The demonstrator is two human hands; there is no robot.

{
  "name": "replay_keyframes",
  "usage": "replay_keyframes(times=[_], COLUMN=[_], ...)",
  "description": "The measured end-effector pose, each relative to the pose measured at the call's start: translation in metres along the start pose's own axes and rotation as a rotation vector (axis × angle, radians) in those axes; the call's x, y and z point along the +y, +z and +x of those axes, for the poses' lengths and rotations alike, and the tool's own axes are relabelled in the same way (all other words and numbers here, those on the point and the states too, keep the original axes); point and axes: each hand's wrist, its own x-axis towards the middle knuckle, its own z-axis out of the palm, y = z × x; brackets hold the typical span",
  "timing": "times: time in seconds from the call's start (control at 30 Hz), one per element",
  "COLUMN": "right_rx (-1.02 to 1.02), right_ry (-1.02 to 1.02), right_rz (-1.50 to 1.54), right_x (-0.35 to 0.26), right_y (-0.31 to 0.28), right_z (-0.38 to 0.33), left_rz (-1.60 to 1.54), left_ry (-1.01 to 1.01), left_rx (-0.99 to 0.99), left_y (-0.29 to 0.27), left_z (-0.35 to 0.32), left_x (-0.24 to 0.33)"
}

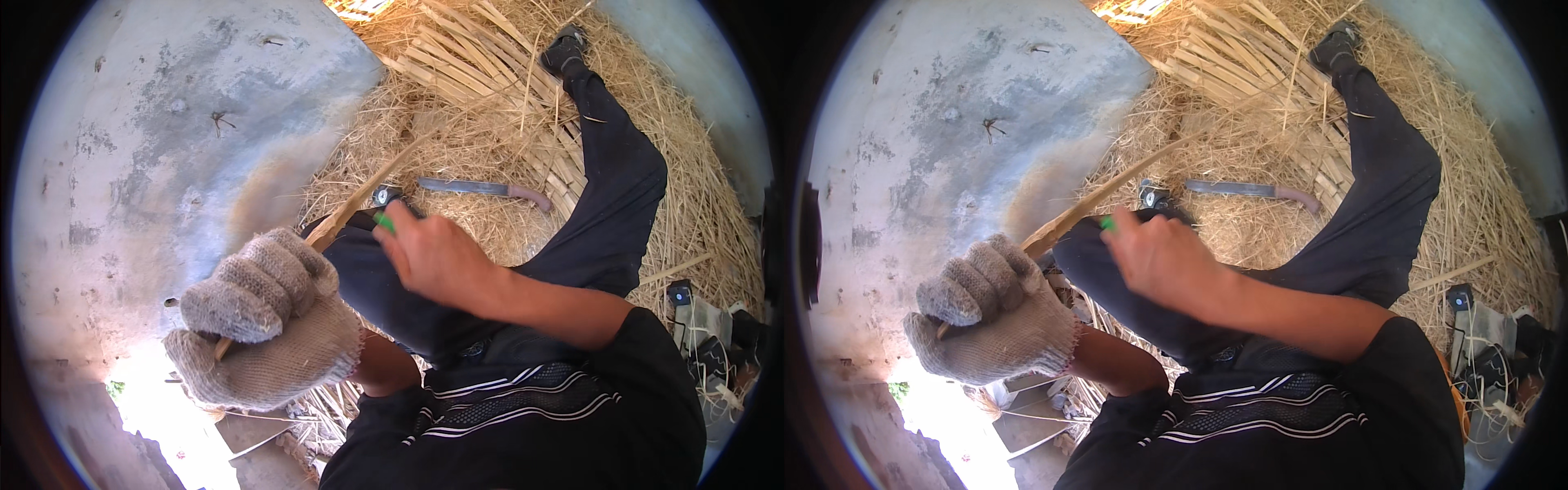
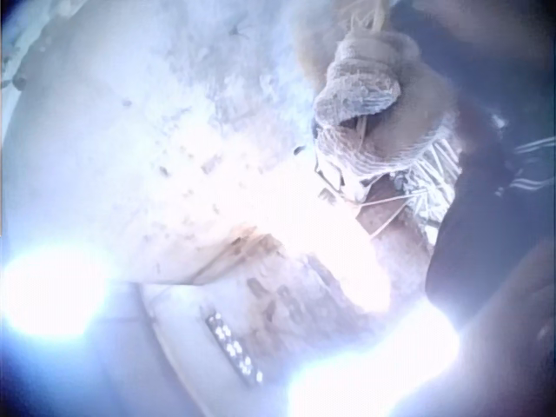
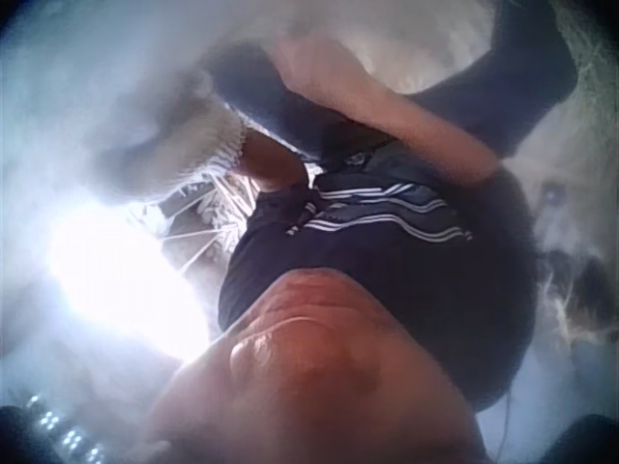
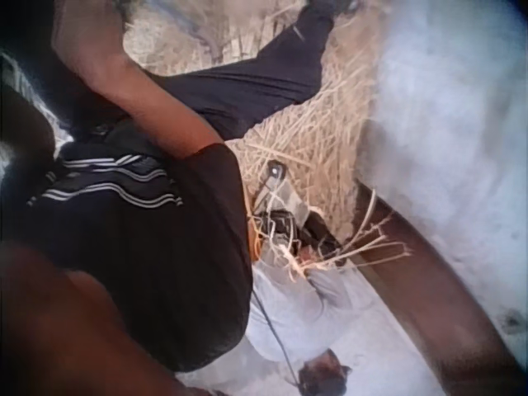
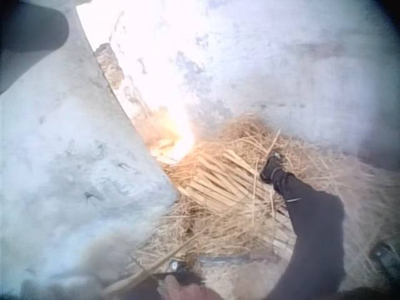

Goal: The person sits on a straw-covered floor and uses a green utility knife to split a long bamboo pole into thin strips. They hold the pole with a gloved left hand and carefully shave the material with the right hand, occasionally using a larger knife to assist in splitting the bamboo.

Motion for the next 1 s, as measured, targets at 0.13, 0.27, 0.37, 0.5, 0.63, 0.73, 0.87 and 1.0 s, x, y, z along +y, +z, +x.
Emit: replay_keyframes(times=[0.13, 0.27, 0.37, 0.5, 0.63, 0.73, 0.87, 1.0], right_rx=[0.003, -0.029, 0.028, -0.078, -0.094, -0.053, -0.08, 0.018], right_ry=[0.029, -0.036, 0.001, 0.017, 0.073, 0.217, 0.108, 0.026], right_rz=[-0.004, -0.04, -0.197, -0.087, -0.085, -0.169, -0.073, -0.031], right_x=[-0.002, -0.027, 0.014, -0.019, -0.02, 0.035, -0.007, -0.01], right_y=[0.011, 0.006, 0.012, 0.002, -0.003, 0.011, -0.009, -0.008], right_z=[0.007, 0.003, 0.007, 0.007, 0.008, 0.009, 0.005, 0.002], left_rz=[0.022, 0.003, 0.014, -0.071, 0.0, -0.028, -0.029, -0.042], left_ry=[0.041, 0.043, 0.039, -0.021, 0.014, 0.022, 0.008, -0.025], left_rx=[0.171, 0.263, 0.248, 0.219, 0.177, 0.084, 0.056, -0.04], left_y=[0.0, -0.004, 0.005, -0.011, 0.0, 0.006, 0.001, 0.007], left_z=[-0.003, -0.002, -0.003, -0.001, -0.005, -0.009, -0.008, 0.0], left_x=[0.001, 0.003, 0.001, 0.006, 0.006, -0.001, 0.0, 0.0])
